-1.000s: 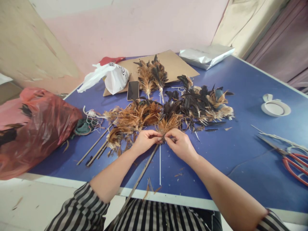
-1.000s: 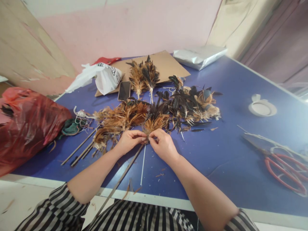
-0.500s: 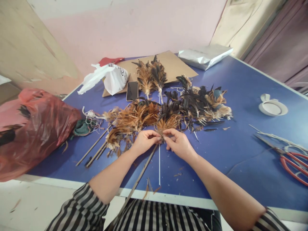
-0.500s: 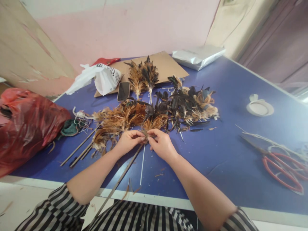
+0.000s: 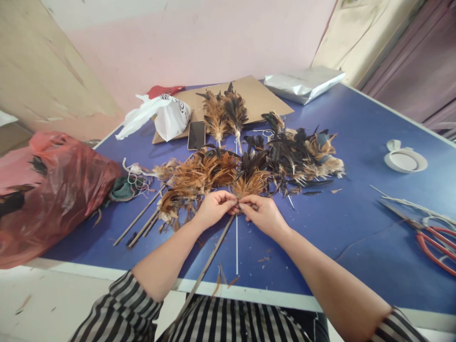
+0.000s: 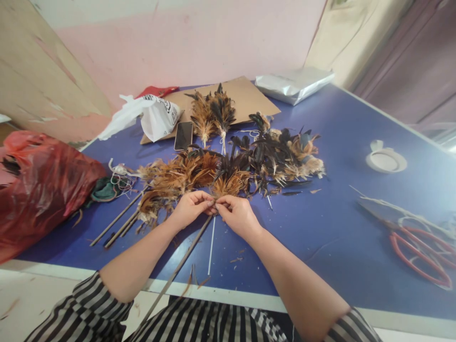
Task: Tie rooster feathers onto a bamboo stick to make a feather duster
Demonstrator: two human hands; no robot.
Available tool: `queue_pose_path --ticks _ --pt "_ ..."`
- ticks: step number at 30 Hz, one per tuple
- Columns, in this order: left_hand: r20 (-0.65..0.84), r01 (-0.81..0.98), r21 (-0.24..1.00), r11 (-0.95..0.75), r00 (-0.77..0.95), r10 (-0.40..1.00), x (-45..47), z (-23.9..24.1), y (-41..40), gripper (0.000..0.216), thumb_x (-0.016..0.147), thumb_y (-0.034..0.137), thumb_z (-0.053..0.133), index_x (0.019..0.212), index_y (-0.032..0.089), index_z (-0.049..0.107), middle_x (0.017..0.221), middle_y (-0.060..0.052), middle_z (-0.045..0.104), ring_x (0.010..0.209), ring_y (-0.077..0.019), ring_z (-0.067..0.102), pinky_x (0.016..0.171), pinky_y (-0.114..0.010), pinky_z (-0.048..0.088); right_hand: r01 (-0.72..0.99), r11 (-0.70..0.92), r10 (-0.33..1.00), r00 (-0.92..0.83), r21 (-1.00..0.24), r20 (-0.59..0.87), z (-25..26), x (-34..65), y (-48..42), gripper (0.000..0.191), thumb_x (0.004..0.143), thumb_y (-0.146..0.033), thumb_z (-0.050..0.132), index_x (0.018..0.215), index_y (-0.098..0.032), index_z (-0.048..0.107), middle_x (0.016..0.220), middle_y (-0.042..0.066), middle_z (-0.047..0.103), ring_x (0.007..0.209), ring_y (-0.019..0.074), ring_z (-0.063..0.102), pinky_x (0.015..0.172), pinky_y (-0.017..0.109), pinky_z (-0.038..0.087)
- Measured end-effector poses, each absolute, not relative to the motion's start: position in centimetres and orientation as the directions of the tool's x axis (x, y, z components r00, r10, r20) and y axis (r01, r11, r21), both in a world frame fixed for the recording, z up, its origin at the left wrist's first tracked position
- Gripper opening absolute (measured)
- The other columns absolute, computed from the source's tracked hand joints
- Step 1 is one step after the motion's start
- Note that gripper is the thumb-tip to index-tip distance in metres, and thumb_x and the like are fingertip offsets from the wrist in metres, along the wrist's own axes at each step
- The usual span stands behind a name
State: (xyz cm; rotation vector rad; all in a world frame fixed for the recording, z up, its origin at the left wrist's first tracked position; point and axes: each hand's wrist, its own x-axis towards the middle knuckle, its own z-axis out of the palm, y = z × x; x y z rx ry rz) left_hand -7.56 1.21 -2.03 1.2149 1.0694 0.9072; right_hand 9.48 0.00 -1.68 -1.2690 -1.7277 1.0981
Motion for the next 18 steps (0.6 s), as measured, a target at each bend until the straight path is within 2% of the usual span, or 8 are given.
queue_pose_path --ticks 5,9,11,13,16,18 --pt "-0.137 0.009 0.990 0.140 0.263 0.955 -7.6 -1.9 1.3 0.026 0.068 0.034 0.069 0.078 0.012 0.060 0.065 -0.002 0.065 0.059 -0.0112 0.063 0.060 -0.023 0.052 0.507 0.289 0.944 -0.290 -0.812 0.155 -1.4 9.9 0.0 0.009 0.074 -0.024 0.057 0.075 -0.019 0.064 0.061 -0.001 0.062 0.052 0.0099 0.052 0.052 0.021 0.040" --pt "-0.152 -0.018 0.986 0.163 0.270 0.951 -7.5 -1.6 1.3 0.026 0.069 0.032 0.069 0.079 0.010 0.059 0.069 -0.003 0.067 0.061 -0.0112 0.064 0.061 -0.022 0.052 0.604 0.379 0.919 -0.336 -0.701 0.206 -1.2 10.5 0.1 0.012 0.074 -0.018 0.054 0.066 -0.019 0.062 0.060 -0.002 0.060 0.052 0.0098 0.049 0.052 0.021 0.036" --pt "-0.151 -0.016 0.987 0.162 0.284 0.947 -7.5 -1.5 1.4 0.026 0.069 0.032 0.068 0.079 0.010 0.059 0.069 -0.004 0.067 0.061 -0.0113 0.064 0.061 -0.022 0.052 0.613 0.384 0.918 -0.338 -0.691 0.210 -1.1 10.5 0.1 0.010 0.073 -0.017 0.054 0.065 -0.018 0.060 0.061 -0.001 0.059 0.053 0.0098 0.050 0.053 0.021 0.037" --pt "-0.144 -0.013 0.988 0.155 0.293 0.945 -7.6 -1.4 1.4 0.025 0.070 0.032 0.068 0.079 0.010 0.058 0.069 -0.004 0.067 0.062 -0.0114 0.064 0.061 -0.022 0.052 0.578 0.315 0.934 -0.328 -0.753 0.139 -1.1 10.3 0.0 0.008 0.073 -0.017 0.053 0.066 -0.018 0.058 0.056 -0.002 0.058 0.049 0.0093 0.052 0.051 0.021 0.039" --pt "-0.143 -0.006 0.988 0.152 0.302 0.943 -7.7 -1.4 1.4 0.024 0.070 0.031 0.068 0.078 0.010 0.058 0.066 -0.003 0.066 0.061 -0.0110 0.064 0.061 -0.022 0.052 0.441 0.055 0.948 -0.304 -0.896 -0.091 -1.2 9.7 -0.1 0.003 0.074 -0.018 0.050 0.074 -0.019 0.053 0.046 -0.005 0.053 0.038 0.0084 0.051 0.040 0.018 0.039" --pt "-0.147 0.003 0.988 0.154 0.311 0.939 -7.8 -1.4 1.4 0.024 0.070 0.031 0.067 0.078 0.011 0.057 0.065 -0.002 0.066 0.061 -0.0111 0.064 0.061 -0.022 0.051 0.328 -0.097 0.937 -0.287 -0.940 -0.197 -1.2 9.2 0.0 0.006 0.073 -0.019 0.051 0.080 -0.019 0.051 0.050 -0.006 0.055 0.036 0.0081 0.051 0.034 0.016 0.037"
